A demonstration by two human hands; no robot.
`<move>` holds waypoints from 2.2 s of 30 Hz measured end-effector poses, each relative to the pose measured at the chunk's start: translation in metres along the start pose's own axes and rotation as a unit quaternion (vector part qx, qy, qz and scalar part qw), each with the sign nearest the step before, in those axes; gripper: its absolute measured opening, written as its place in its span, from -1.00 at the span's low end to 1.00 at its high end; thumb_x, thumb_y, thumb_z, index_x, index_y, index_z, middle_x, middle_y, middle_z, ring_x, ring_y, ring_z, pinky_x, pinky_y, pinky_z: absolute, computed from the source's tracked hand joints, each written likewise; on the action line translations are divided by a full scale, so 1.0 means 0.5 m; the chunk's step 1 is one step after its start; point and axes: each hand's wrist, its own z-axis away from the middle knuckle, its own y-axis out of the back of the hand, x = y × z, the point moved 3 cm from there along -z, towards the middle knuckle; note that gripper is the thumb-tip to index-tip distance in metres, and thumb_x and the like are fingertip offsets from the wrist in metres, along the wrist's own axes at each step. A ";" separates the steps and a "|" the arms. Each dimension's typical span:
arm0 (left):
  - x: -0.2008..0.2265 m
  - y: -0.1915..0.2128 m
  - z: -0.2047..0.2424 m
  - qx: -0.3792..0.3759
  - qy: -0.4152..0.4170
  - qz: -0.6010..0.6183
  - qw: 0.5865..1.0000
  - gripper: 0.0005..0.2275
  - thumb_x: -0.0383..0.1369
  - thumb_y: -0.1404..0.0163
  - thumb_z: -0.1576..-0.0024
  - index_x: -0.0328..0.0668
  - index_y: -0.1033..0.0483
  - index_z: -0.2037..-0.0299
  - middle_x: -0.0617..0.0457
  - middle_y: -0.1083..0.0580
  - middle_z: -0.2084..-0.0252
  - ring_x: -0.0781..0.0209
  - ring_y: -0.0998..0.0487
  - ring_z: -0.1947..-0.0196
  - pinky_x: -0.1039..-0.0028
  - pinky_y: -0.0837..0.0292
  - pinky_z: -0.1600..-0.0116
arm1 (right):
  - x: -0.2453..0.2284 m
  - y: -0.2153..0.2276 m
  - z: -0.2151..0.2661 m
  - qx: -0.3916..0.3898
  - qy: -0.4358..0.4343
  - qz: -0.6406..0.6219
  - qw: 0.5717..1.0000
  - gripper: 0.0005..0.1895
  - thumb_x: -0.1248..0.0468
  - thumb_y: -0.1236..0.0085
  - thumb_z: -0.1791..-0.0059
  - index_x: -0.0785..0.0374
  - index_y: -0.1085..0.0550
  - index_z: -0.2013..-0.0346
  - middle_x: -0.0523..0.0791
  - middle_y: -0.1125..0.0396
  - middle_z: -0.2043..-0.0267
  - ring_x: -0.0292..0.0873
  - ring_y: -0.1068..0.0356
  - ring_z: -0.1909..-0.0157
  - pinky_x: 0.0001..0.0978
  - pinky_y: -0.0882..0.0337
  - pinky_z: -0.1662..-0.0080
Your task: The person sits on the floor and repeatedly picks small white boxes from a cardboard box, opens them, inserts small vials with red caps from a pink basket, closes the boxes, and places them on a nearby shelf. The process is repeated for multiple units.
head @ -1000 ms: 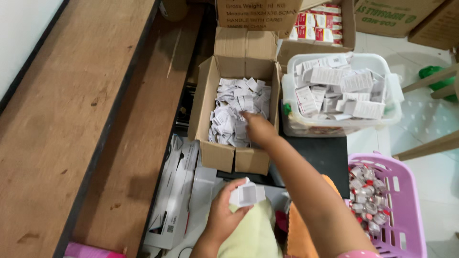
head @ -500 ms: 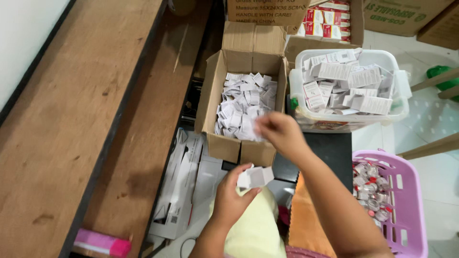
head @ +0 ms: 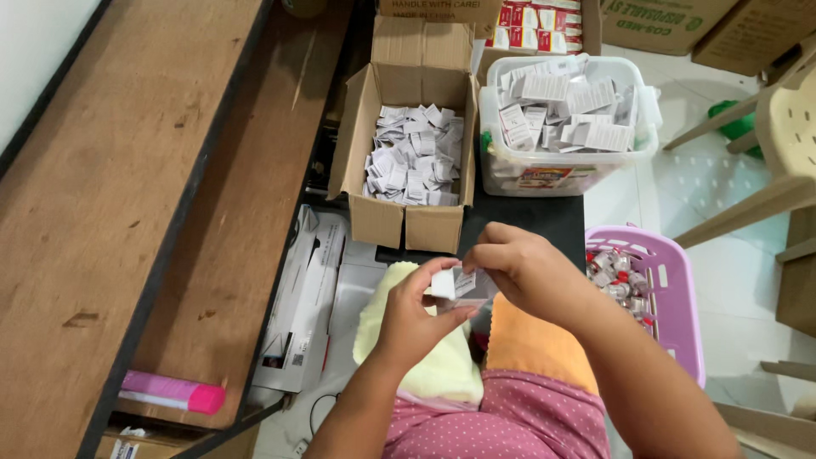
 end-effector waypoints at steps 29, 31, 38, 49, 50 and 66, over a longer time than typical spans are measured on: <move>-0.052 -0.157 0.000 -0.099 -0.158 0.019 0.982 -0.49 -0.61 -0.29 0.01 -0.21 -0.35 -0.12 -0.13 -0.46 -0.22 0.06 -0.51 -0.25 0.32 -0.45 -0.31 | 0.131 0.018 0.259 0.153 -0.210 -0.180 0.949 -0.70 0.33 -0.29 0.06 0.24 -0.51 0.04 -0.13 -0.44 0.11 -0.20 -0.46 0.17 -0.37 -0.47 0.13; -0.059 -0.186 -0.007 -0.126 -0.149 -0.019 0.981 -0.49 -0.60 -0.30 0.02 -0.20 -0.34 -0.11 -0.12 -0.48 -0.22 0.08 -0.54 -0.24 0.34 -0.49 -0.28 | 0.238 0.014 0.379 0.232 -0.316 -0.156 0.907 -0.80 0.40 -0.20 0.01 0.28 -0.54 0.08 -0.18 -0.47 0.16 -0.34 -0.45 0.16 -0.47 -0.48 0.11; -0.095 -0.308 -0.057 -0.196 -0.062 -0.002 0.979 -0.46 -0.56 -0.29 -0.03 -0.16 -0.37 -0.22 -0.09 -0.51 -0.15 0.07 -0.58 -0.17 0.32 -0.52 -0.25 | 0.645 -0.039 0.847 0.444 -0.506 -0.162 0.721 -0.87 0.38 -0.28 -0.02 0.28 -0.53 0.16 -0.21 -0.42 0.32 -0.38 -0.34 0.32 -0.54 -0.36 0.26; -0.167 -0.439 -0.102 -0.303 -0.066 -0.094 0.946 -0.47 -0.51 -0.33 0.07 -0.18 -0.43 -0.12 -0.13 -0.48 -0.21 -0.08 -0.52 -0.24 0.27 -0.47 -0.28 | 0.978 -0.445 0.954 0.296 -0.678 -0.107 0.664 -0.47 0.20 -0.48 0.19 0.36 -0.43 0.06 0.02 -0.48 0.21 -0.05 -0.49 0.20 -0.22 -0.49 0.13; -0.171 -0.442 -0.106 -0.303 -0.058 -0.093 0.947 -0.48 -0.51 -0.34 0.06 -0.18 -0.42 -0.12 -0.13 -0.48 -0.22 -0.08 -0.52 -0.25 0.27 -0.48 -0.27 | 0.986 -0.459 0.940 0.282 -0.680 -0.036 0.676 -0.43 0.17 -0.52 0.19 0.37 -0.43 0.06 0.06 -0.48 0.17 0.02 -0.50 0.13 -0.17 -0.48 0.05; -0.107 -0.369 -0.114 -0.201 -0.107 -0.062 0.972 -0.49 -0.54 -0.32 0.02 -0.14 -0.41 -0.14 -0.09 -0.46 -0.25 -0.07 -0.48 -0.32 0.24 -0.44 -0.35 | 0.740 -0.237 0.787 0.567 -0.532 -0.160 0.608 -0.43 0.45 -0.33 0.09 0.34 -0.40 -0.21 -0.14 -0.36 0.09 -0.28 -0.35 0.13 -0.48 -0.39 0.10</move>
